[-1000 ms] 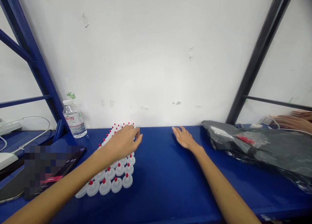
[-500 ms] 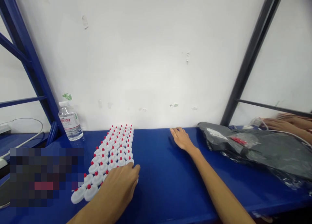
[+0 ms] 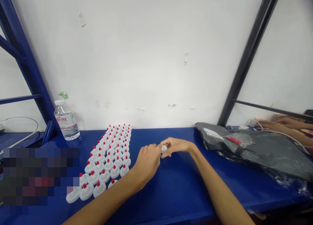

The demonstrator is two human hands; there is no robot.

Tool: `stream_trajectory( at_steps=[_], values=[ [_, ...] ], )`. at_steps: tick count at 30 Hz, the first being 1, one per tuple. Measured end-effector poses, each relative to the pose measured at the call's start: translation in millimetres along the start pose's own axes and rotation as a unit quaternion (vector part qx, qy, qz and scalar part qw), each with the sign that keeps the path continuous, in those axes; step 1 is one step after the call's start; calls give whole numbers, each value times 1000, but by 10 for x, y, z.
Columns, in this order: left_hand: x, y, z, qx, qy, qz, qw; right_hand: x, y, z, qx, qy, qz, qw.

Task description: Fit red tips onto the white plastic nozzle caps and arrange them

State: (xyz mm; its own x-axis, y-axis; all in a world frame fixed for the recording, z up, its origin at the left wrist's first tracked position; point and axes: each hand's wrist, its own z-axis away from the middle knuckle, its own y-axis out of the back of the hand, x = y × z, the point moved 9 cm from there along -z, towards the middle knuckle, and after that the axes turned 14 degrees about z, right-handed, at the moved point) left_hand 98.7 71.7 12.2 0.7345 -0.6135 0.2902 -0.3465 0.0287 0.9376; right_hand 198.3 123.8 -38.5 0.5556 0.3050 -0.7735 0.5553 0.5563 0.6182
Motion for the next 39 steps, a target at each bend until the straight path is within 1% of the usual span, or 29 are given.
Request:
stream_trajectory(
  at_steps=[4,6,8,10,12,15,17,18,20,21,22,24,26,28,30,34,37,39],
  values=[
    [-35,-116,74,-9,-6,2,1000,218,260,92,70,-44,34,996],
    [-6,-172,97,-22,-9,5,1000,319,370,169,101,-66,47,992],
    [45,-185,122,-27,-10,8,1000,378,429,243,116,-87,58,988],
    [97,-127,170,-13,-10,10,1000,385,450,297,122,-101,65,985],
    [134,-5,267,17,-18,14,1000,359,461,323,132,-108,69,983],
    [113,212,527,65,-45,37,996,334,502,316,165,-112,72,977],
    [-6,363,752,106,-48,39,992,345,546,303,196,-114,76,971],
    [-108,443,869,133,-36,27,990,354,567,299,211,-115,78,968],
    [-369,588,1091,186,8,-16,982,365,600,296,234,-114,81,962],
    [-503,635,1184,202,31,-38,978,364,609,298,241,-114,82,960],
    [-629,651,1254,204,48,-52,977,359,615,301,247,-114,83,959],
    [-830,592,1322,168,58,-51,983,340,617,307,253,-117,87,956],
    [-954,461,1334,110,53,-27,992,316,614,309,256,-119,92,955],
    [-1004,329,1325,63,46,-18,997,296,607,303,256,-117,96,955],
    [-1008,224,1304,33,44,-30,998,286,601,294,256,-113,99,955],
    [-990,93,1266,-5,52,-47,998,288,615,291,265,-105,103,953],
    [-1012,46,1265,-23,60,-55,996,285,653,300,282,-98,107,948],
    [-1025,41,1264,-25,60,-62,996,270,698,310,305,-92,111,941]
  ],
)
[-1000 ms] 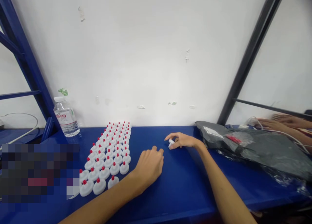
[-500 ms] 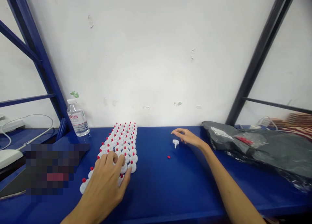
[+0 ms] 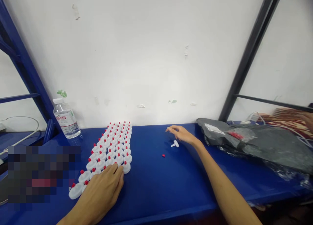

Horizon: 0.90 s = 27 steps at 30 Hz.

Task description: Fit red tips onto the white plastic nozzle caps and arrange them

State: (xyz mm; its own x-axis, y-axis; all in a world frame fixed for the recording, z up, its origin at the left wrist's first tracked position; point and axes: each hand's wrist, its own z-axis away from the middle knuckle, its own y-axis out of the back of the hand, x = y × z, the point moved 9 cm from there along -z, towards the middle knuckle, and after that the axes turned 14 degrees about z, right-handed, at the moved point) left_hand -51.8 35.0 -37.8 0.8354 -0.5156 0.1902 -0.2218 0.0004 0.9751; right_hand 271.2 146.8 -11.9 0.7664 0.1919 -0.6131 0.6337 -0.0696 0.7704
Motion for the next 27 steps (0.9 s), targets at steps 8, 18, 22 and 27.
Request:
stream_trajectory(
  at_steps=[8,18,22,27],
  values=[
    [358,469,-274,122,33,92,988,-248,135,-1,94,17,-52,994],
    [1142,637,-1245,225,-44,171,958,-1065,-706,409,-330,91,-394,853],
    [1122,560,-1271,239,-50,158,957,-1026,-794,441,-360,73,-437,821],
    [1071,566,-1230,258,-42,185,947,-931,-708,397,-330,80,-440,831]
  ],
)
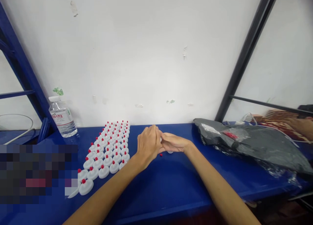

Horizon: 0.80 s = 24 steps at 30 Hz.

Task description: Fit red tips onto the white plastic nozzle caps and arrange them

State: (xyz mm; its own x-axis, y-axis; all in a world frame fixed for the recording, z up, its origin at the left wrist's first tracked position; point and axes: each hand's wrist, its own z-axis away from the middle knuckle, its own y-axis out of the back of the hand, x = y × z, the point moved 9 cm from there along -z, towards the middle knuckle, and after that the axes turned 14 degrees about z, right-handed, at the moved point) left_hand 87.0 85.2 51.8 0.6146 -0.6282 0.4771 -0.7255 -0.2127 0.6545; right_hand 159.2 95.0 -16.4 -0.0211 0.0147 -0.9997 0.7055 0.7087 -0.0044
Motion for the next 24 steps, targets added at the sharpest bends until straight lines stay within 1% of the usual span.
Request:
stream_trajectory(
  at_steps=[5,8,15,19,21,24],
  values=[
    [-52,69,9,64,13,71,995,-27,4,-20,10,12,-2,1000],
    [-93,87,10,88,26,88,992,-42,-24,-55,11,21,-15,1000],
    [-181,95,-3,103,51,122,986,-30,-102,-141,23,13,-63,998],
    [-217,105,-1,108,58,127,984,40,-171,-196,12,-14,-90,996],
    [-217,112,-6,110,59,131,984,53,-168,-198,9,-22,-87,996],
    [-220,118,-24,111,62,131,983,-6,-82,-143,24,-21,-63,998]
  ],
)
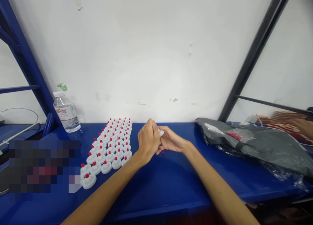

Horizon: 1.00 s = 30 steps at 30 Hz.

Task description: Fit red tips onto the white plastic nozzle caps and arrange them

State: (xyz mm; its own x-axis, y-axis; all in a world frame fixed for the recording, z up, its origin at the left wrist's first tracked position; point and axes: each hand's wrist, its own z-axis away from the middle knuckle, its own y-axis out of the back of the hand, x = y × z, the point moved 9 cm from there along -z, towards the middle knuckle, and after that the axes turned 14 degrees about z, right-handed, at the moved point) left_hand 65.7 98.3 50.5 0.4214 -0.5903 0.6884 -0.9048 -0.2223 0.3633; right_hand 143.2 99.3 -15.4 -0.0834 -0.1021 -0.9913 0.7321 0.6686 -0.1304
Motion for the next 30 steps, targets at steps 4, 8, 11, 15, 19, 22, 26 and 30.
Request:
stream_trajectory(
  at_steps=[4,8,11,15,19,22,26,30],
  values=[
    [-51,-44,-13,-13,10,-10,1000,-153,154,124,33,17,26,999],
    [-69,-150,30,-67,8,-34,997,-175,194,170,39,15,38,998],
    [-54,-187,61,-99,8,-75,992,-157,173,153,39,21,49,998],
    [-33,-196,58,-120,-3,-150,981,-160,168,129,49,31,60,996],
    [-74,-251,54,-141,16,-144,979,-178,206,134,69,29,84,994],
    [-119,-269,57,-138,50,-99,984,-205,305,175,103,27,114,988],
    [-124,-296,115,-148,57,-98,982,-231,582,290,176,7,184,967],
    [-97,-428,277,-217,25,-167,962,-235,990,498,281,-50,303,909]
  ],
)
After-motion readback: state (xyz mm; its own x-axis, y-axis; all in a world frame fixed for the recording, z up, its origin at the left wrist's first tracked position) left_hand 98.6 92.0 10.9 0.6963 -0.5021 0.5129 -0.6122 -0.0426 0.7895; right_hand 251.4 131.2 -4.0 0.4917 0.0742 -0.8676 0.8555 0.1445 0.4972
